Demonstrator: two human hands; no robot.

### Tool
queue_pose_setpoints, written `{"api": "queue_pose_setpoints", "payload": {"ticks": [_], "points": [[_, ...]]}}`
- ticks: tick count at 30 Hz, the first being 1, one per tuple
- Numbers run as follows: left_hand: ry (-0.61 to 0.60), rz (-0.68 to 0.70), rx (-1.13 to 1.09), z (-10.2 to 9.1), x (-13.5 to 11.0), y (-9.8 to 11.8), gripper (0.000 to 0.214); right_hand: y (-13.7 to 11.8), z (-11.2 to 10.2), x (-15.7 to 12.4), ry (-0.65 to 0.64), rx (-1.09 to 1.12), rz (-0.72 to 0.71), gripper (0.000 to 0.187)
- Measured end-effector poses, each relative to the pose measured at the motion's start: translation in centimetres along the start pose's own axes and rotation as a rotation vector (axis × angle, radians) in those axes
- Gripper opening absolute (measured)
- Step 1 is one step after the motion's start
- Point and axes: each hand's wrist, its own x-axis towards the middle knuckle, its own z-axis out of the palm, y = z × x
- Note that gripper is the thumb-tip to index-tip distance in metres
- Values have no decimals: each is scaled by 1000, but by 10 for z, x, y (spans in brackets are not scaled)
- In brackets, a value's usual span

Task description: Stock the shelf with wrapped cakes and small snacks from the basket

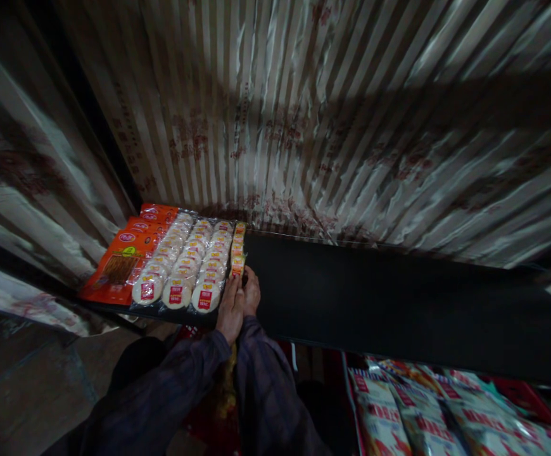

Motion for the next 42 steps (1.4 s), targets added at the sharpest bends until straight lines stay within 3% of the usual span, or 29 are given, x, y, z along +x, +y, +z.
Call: {"api": "queue_pose_setpoints", "payload": {"ticks": [26, 33, 37, 42], "points": [[-14, 27, 32, 3, 13, -4, 56, -8, -2, 11, -56, -42, -39, 41], [-14, -3, 0, 2, 13, -2, 55, 4, -3, 14, -88, -54, -38, 42], [-18, -37, 12, 3, 14, -2, 54, 11, 0, 17, -39, -65, -1, 44], [-25, -20, 28, 3, 14, 0, 55, 9, 0, 20, -33, -161, -72, 46]]}}
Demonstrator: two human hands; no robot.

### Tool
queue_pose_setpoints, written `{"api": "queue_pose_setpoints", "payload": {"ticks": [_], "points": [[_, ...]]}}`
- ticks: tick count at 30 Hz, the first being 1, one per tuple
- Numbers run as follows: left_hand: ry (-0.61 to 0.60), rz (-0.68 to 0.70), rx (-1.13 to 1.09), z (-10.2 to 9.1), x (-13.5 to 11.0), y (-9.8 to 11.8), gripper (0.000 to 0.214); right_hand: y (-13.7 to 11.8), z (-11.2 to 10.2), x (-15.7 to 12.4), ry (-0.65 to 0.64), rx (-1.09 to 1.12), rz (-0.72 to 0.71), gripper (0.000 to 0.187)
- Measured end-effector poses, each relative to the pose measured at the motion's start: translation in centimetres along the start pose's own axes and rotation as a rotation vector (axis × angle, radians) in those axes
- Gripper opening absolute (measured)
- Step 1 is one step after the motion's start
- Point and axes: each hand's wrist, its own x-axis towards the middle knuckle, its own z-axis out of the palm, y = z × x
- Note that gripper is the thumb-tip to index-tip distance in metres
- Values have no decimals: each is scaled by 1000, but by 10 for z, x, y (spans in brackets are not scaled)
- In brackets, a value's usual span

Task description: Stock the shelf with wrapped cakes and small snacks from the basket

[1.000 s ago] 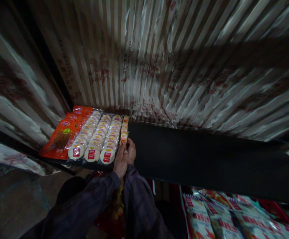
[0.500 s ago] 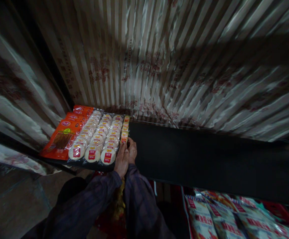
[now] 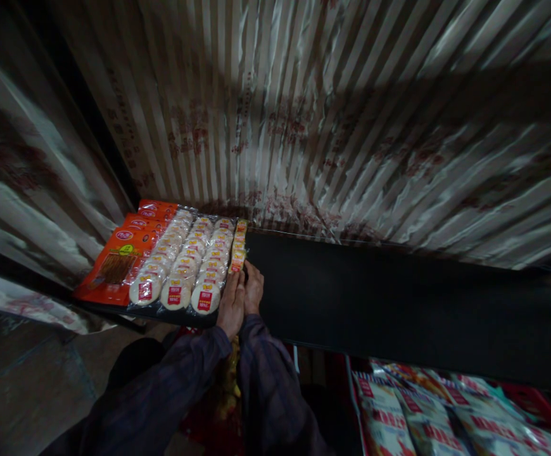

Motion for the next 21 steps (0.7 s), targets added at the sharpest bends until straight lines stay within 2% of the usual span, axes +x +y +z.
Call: {"api": "queue_pose_setpoints", "payload": {"ticks": [10, 17, 21], "points": [[12, 36, -4, -1, -2, -2, 55, -7, -2, 2, -32, -50, -48, 46], [7, 82, 53, 0, -2, -5, 56, -1, 0, 2, -48, -9, -34, 47], [-23, 107, 94, -1, -4, -3, 57, 4, 1, 2, -28, 30, 20, 47]]}}
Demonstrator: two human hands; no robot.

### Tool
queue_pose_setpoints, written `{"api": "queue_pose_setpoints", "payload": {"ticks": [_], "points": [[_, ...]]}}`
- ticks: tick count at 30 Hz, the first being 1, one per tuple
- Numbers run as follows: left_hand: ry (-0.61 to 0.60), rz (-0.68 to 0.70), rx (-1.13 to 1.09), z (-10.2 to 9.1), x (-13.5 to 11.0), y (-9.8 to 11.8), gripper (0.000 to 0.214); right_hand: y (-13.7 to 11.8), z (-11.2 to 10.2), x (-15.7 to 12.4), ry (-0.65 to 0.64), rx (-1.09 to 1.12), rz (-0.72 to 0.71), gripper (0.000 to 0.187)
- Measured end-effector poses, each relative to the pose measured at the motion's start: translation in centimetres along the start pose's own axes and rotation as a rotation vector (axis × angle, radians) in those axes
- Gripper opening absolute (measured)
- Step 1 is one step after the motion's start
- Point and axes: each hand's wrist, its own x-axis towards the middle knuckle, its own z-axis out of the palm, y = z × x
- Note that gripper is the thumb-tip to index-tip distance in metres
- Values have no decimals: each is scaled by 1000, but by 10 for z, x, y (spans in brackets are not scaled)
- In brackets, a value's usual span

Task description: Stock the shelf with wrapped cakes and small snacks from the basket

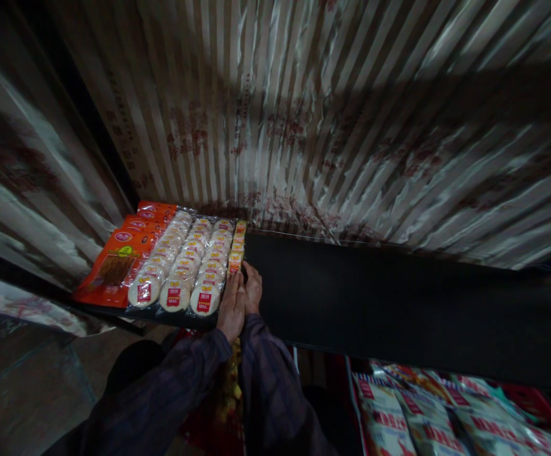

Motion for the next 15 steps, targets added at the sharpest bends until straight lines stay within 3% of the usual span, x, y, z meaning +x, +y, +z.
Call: {"api": "queue_pose_setpoints", "payload": {"ticks": [5, 11, 15], "points": [[6, 17, 29, 1, 3, -1, 54, -1, 3, 5, 45, 40, 70, 48], [29, -2, 15, 2, 7, -5, 53, -5, 7, 9, -24, 96, 100, 51], [5, -21, 11, 2, 6, -5, 54, -3, 5, 6, -3, 134, 91, 49]]}}
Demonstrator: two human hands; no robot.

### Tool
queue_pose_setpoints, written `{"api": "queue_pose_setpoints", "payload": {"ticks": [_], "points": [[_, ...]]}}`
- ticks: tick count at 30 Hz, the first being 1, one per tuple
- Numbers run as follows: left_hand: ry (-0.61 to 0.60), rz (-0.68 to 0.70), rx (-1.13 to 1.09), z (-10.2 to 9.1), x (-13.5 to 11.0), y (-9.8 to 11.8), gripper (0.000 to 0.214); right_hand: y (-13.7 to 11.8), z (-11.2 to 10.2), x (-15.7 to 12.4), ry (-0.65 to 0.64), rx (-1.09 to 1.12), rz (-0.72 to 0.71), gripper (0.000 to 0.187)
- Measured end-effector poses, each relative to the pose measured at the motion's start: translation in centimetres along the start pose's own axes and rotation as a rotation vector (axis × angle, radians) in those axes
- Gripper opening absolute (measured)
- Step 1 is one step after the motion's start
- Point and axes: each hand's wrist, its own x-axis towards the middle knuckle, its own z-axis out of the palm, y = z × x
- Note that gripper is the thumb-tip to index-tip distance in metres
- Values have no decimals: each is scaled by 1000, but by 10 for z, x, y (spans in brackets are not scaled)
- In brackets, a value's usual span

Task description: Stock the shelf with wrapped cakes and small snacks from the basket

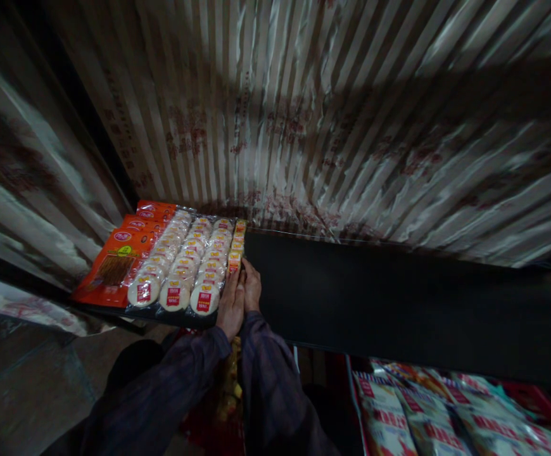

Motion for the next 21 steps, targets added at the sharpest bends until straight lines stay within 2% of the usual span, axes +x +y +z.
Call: {"api": "queue_pose_setpoints", "payload": {"ticks": [10, 14, 18, 21], "points": [[22, -11, -60, 0, -17, 6, 52, 3, -13, -20, 87, 36, -5, 45], [19, 5, -40, -3, -35, 5, 50, -1, -20, -40, 70, 58, 30, 46], [-44, -9, -43, -9, -57, 1, 51, -5, -27, -67, 90, 64, 71, 47], [-56, 24, -58, -13, -77, -4, 49, -10, -34, -89, 73, 54, 43, 47]]}}
